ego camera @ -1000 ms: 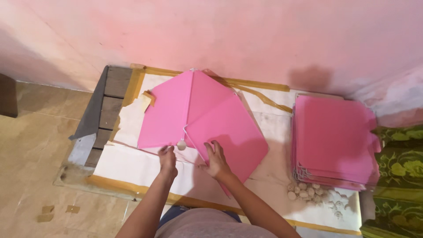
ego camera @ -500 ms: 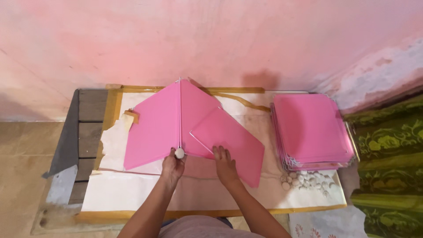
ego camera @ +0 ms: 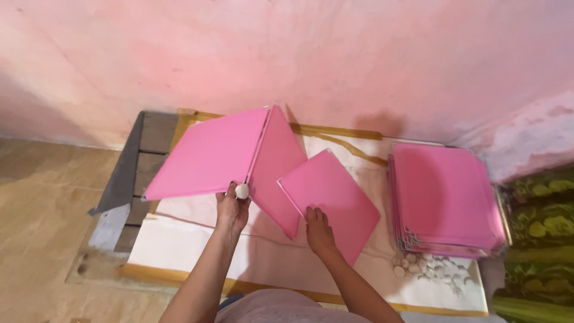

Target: The person assembles a pink modular storage unit by connecting pink panels with white plastic connectors and metal rods. They repeatedly attach and detach panels, aligning edges and securing joints to form a box-like structure.

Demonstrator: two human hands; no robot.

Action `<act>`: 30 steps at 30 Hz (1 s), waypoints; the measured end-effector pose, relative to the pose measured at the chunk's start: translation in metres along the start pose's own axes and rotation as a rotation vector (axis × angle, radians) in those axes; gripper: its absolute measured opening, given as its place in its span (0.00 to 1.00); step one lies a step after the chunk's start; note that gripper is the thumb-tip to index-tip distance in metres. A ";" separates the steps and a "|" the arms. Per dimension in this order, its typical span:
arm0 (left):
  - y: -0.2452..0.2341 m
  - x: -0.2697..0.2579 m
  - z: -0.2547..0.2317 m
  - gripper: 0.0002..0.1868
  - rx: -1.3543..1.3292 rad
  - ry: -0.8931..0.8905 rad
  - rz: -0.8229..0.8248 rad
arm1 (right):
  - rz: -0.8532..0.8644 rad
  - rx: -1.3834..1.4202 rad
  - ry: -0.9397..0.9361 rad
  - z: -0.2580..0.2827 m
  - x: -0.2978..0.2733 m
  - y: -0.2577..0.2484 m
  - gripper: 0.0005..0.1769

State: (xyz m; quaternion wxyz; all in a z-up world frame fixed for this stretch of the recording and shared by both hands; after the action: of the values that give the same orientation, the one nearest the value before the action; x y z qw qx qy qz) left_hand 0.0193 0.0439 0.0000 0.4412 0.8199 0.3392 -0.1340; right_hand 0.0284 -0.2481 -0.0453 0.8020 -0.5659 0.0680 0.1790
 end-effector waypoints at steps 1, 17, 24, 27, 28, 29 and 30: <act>0.003 -0.005 -0.008 0.18 0.019 0.032 0.004 | 0.016 -0.002 -0.005 0.001 0.003 0.004 0.35; 0.066 -0.091 -0.019 0.24 0.226 0.283 0.230 | 0.117 1.133 -0.582 0.164 -0.019 -0.109 0.31; 0.075 -0.088 0.037 0.21 0.232 0.138 0.351 | -0.048 0.966 -0.504 0.140 -0.060 -0.145 0.23; 0.079 -0.081 0.066 0.15 0.292 0.097 0.420 | -0.268 0.792 -0.535 0.113 -0.081 -0.156 0.18; 0.080 -0.081 0.080 0.13 0.351 0.075 0.429 | -0.356 0.731 -0.544 0.102 -0.088 -0.157 0.17; 0.082 -0.081 0.093 0.12 0.411 0.054 0.437 | -0.426 0.721 -0.513 0.089 -0.092 -0.156 0.17; 0.083 -0.081 0.107 0.13 0.451 0.007 0.433 | -0.496 0.710 -0.481 0.076 -0.093 -0.153 0.16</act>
State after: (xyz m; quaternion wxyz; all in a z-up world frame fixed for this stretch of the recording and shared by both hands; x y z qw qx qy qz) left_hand 0.0248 -0.1102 0.0329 0.2654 0.9507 0.1200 -0.1061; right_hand -0.0089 -0.2421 0.1451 0.9566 -0.1996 -0.1991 0.0741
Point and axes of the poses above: each hand's wrist, its own x-axis towards the middle knuckle, its own y-axis out of the palm, z = x × y, the point moved 10 cm from there along x, towards the middle knuckle, and after that the axes turned 3 degrees about y, right-handed, at the moved point
